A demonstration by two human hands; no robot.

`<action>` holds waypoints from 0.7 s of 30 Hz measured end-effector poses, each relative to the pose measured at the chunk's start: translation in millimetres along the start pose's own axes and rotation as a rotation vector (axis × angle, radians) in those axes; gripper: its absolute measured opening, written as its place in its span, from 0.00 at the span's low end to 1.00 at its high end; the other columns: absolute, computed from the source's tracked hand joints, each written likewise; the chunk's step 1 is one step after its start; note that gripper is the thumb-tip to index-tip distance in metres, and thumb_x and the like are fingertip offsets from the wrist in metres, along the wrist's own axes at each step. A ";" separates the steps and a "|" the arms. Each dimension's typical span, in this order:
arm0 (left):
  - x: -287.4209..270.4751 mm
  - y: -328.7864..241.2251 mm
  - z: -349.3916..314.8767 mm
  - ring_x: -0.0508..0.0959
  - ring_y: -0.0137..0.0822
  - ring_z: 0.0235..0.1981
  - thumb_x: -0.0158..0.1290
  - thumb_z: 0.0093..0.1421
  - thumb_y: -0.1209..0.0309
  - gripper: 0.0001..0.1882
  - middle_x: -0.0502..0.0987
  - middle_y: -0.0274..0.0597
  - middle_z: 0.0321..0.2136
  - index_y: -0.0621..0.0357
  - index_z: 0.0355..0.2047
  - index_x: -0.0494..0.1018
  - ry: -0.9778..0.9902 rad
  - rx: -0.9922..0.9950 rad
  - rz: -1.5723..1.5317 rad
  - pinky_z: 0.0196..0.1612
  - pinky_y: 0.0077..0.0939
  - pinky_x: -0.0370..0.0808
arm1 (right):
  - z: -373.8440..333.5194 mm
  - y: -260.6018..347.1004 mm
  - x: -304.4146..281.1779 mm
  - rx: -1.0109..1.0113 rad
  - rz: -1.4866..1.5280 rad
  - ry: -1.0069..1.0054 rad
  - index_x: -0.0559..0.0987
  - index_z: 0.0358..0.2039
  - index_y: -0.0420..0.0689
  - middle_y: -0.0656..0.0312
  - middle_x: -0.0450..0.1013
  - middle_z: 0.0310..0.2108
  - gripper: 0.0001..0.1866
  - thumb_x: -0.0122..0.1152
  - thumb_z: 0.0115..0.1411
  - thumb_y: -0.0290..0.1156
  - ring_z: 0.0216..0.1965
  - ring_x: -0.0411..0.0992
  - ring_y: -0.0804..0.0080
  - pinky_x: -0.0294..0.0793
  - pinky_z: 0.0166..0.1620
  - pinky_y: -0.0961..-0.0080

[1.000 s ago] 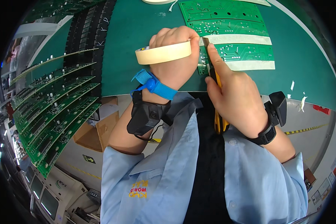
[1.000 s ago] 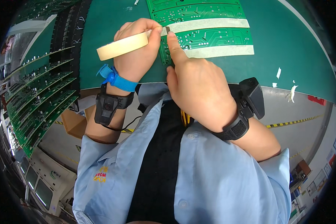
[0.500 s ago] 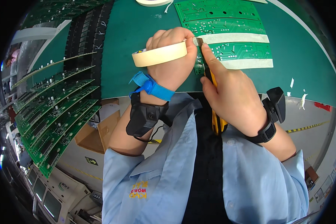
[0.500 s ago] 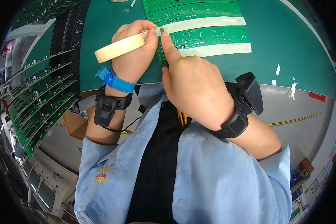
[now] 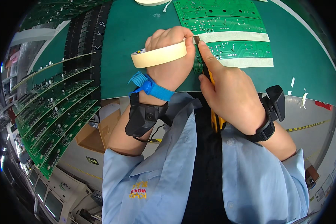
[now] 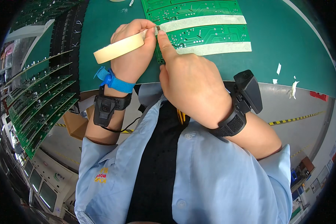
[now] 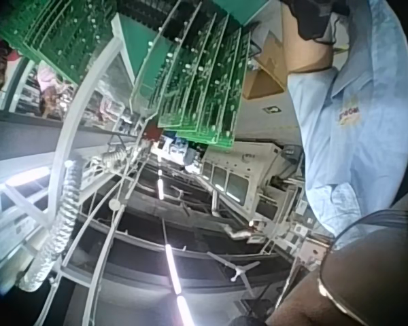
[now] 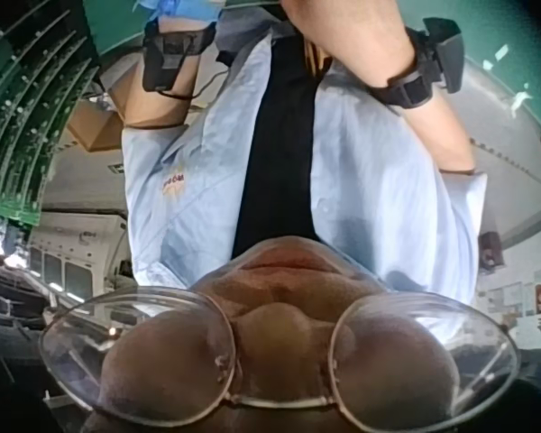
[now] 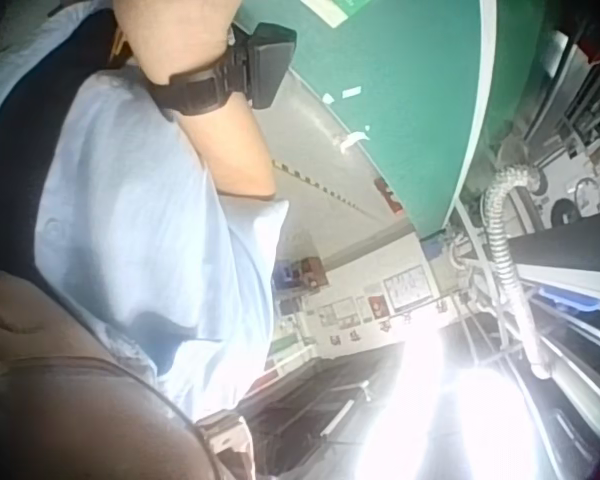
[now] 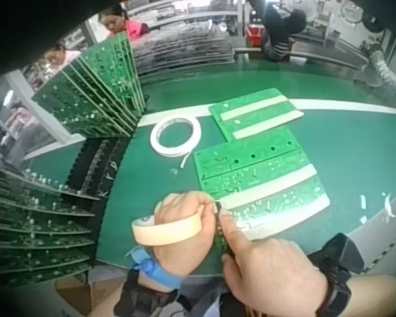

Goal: The person picks up a circuit board, peels off tape fragments by hand, and places it on a stack. They then take a new circuit board, apply strips of tape from a roll across it, and cut each strip with a utility knife.

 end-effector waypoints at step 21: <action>-0.8 1.3 -0.4 0.77 0.47 0.31 0.59 0.54 0.73 0.04 0.80 0.41 0.26 0.53 0.30 0.75 -0.015 0.007 0.004 0.38 0.42 0.70 | 2.9 -2.9 -1.6 0.020 -0.033 -0.025 0.64 0.66 0.38 0.48 0.72 0.16 0.34 0.58 0.59 0.28 0.20 0.73 0.47 0.73 0.28 0.56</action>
Point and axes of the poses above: each hand's wrist, its own z-axis towards the middle knuckle, its own x-axis out of the palm, y = z × x, the point moved 10 cm from there along z, towards the middle knuckle
